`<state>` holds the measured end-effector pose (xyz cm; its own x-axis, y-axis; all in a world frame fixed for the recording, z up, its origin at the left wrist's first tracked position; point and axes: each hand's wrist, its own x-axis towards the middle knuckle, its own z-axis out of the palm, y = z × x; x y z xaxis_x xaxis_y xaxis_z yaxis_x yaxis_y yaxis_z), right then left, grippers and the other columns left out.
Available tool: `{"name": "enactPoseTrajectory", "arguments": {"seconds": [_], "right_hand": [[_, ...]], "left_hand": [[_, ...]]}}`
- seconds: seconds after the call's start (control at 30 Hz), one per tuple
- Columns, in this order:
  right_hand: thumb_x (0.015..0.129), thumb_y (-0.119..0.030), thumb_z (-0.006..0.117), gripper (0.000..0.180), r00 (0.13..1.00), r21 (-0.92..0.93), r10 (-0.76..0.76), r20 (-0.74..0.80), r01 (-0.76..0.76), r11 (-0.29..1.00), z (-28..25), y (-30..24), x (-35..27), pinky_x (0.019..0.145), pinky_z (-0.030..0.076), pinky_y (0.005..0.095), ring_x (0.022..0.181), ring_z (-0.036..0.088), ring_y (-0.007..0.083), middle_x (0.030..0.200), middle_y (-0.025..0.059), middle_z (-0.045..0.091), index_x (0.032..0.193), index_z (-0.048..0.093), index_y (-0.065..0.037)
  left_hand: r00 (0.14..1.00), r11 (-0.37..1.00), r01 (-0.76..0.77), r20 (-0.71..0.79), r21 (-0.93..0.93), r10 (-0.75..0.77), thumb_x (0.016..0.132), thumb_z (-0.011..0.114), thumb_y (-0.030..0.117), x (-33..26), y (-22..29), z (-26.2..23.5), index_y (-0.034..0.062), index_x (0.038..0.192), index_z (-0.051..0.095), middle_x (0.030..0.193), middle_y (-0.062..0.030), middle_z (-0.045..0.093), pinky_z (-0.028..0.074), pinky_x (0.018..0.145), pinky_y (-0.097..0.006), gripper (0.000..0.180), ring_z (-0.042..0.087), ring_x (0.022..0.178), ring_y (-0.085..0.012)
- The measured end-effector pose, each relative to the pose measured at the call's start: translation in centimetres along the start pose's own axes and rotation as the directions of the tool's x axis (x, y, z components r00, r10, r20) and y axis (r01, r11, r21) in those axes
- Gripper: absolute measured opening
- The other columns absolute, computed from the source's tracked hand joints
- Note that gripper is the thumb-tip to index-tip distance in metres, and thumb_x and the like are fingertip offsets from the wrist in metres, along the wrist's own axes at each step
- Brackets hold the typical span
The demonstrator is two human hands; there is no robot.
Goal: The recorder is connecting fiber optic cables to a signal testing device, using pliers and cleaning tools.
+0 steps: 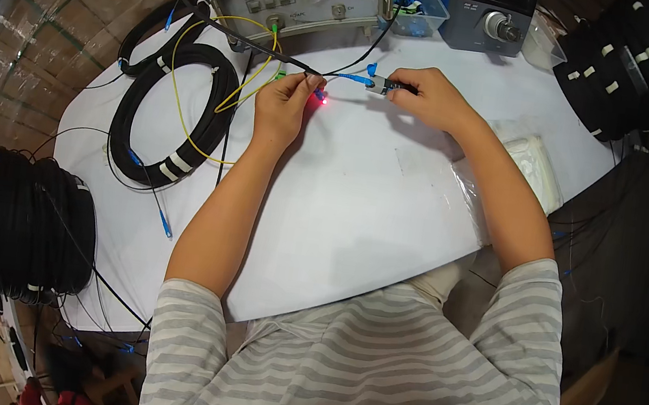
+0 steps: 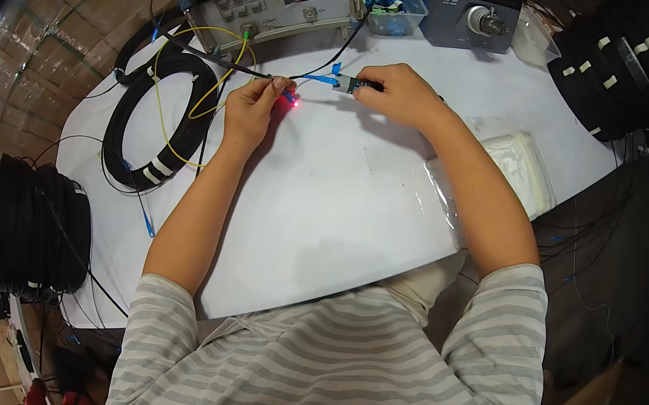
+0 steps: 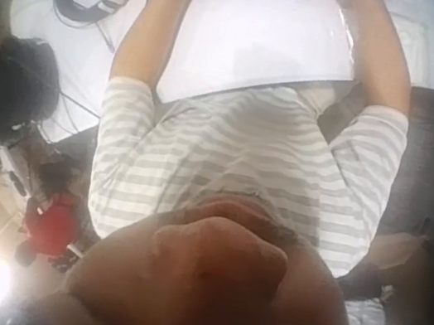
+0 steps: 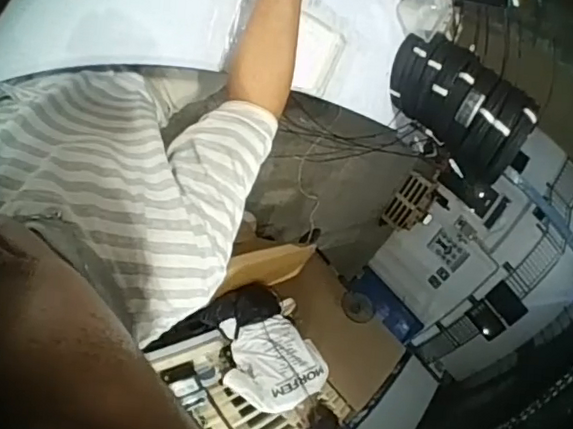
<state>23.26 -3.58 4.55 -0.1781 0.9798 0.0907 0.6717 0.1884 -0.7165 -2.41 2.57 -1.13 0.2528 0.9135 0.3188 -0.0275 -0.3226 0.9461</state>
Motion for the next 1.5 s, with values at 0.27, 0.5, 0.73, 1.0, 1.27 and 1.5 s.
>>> {"name": "enactPoseTrajectory", "arguments": {"seconds": [0.27, 0.5, 0.73, 1.0, 1.27, 1.5], "right_hand": [[0.078, -0.025, 0.054, 0.032, 0.999, -0.059, 0.04, -0.022, -0.042, 0.997, 0.4, -0.2, 0.2, 0.06, 0.043, 0.0333, 0.061, 0.052, 0.0203, 0.069, 0.011, 0.06, 0.097, 0.067, -0.002], [0.077, -0.027, 0.054, 0.035, 1.0, -0.086, 0.018, -0.026, -0.02, 0.996, 0.4, -0.1, 0.0, 0.064, 0.047, 0.0352, 0.065, 0.057, 0.0252, 0.073, 0.0139, 0.064, 0.097, 0.068, -0.003], [0.077, -0.027, 0.055, 0.034, 1.0, -0.068, 0.004, -0.008, -0.004, 0.998, 0.4, 0.2, 0.2, 0.065, 0.047, 0.0349, 0.065, 0.058, 0.0251, 0.074, 0.0138, 0.064, 0.099, 0.068, -0.003], [0.078, -0.026, 0.056, 0.033, 1.0, -0.078, -0.017, -0.012, 0.016, 0.997, 0.4, 0.4, 0.2, 0.065, 0.047, 0.0349, 0.065, 0.058, 0.0244, 0.074, 0.0129, 0.064, 0.099, 0.068, -0.004], [0.078, -0.025, 0.057, 0.032, 1.0, -0.059, -0.003, 0.011, 0.003, 0.998, 0.3, 0.2, 0.2, 0.066, 0.048, 0.0345, 0.066, 0.058, 0.0235, 0.075, 0.0132, 0.065, 0.099, 0.068, -0.004], [0.077, -0.024, 0.057, 0.032, 1.0, -0.061, -0.019, -0.007, 0.019, 0.998, 0.3, 0.3, 0.1, 0.067, 0.048, 0.0347, 0.069, 0.059, 0.0243, 0.077, 0.0135, 0.066, 0.1, 0.069, -0.004]], "left_hand": [[1.0, 1.0, 0.004, -0.001, 0.003, -0.004, 0.096, 0.061, 0.017, -0.1, 0.2, -0.2, -0.0067, 0.097, 0.069, 0.085, -0.0043, 0.07, 0.049, 0.076, -0.024, 0.025, 0.061, 0.079, -0.0089], [0.999, 0.999, 0.039, 0.008, 0.033, -0.039, 0.096, 0.062, 0.016, -0.2, 0.6, -0.1, -0.0062, 0.098, 0.07, 0.086, -0.0049, 0.071, 0.049, 0.076, -0.024, 0.024, 0.062, 0.08, -0.009], [1.0, 1.0, 0.022, 0.0, 0.013, -0.022, 0.096, 0.062, 0.017, 0.0, 0.2, -0.2, -0.0057, 0.098, 0.07, 0.086, -0.0048, 0.071, 0.049, 0.076, -0.024, 0.024, 0.062, 0.08, -0.0093], [1.0, 0.999, 0.024, 0.019, 0.044, -0.025, 0.095, 0.063, 0.018, -0.3, 1.0, -0.1, -0.0052, 0.096, 0.07, 0.085, -0.0046, 0.071, 0.049, 0.076, -0.023, 0.025, 0.062, 0.08, -0.0086], [1.0, 1.0, 0.004, 0.0, 0.017, -0.004, 0.094, 0.064, 0.019, -0.2, 0.2, -0.2, -0.0046, 0.095, 0.071, 0.085, -0.005, 0.071, 0.049, 0.074, -0.023, 0.024, 0.062, 0.078, -0.0095], [1.0, 0.999, 0.023, 0.005, 0.049, -0.023, 0.094, 0.064, 0.02, -0.3, 0.7, -0.1, -0.0043, 0.094, 0.071, 0.084, -0.0044, 0.071, 0.048, 0.072, -0.023, 0.025, 0.061, 0.077, -0.0093]]}}
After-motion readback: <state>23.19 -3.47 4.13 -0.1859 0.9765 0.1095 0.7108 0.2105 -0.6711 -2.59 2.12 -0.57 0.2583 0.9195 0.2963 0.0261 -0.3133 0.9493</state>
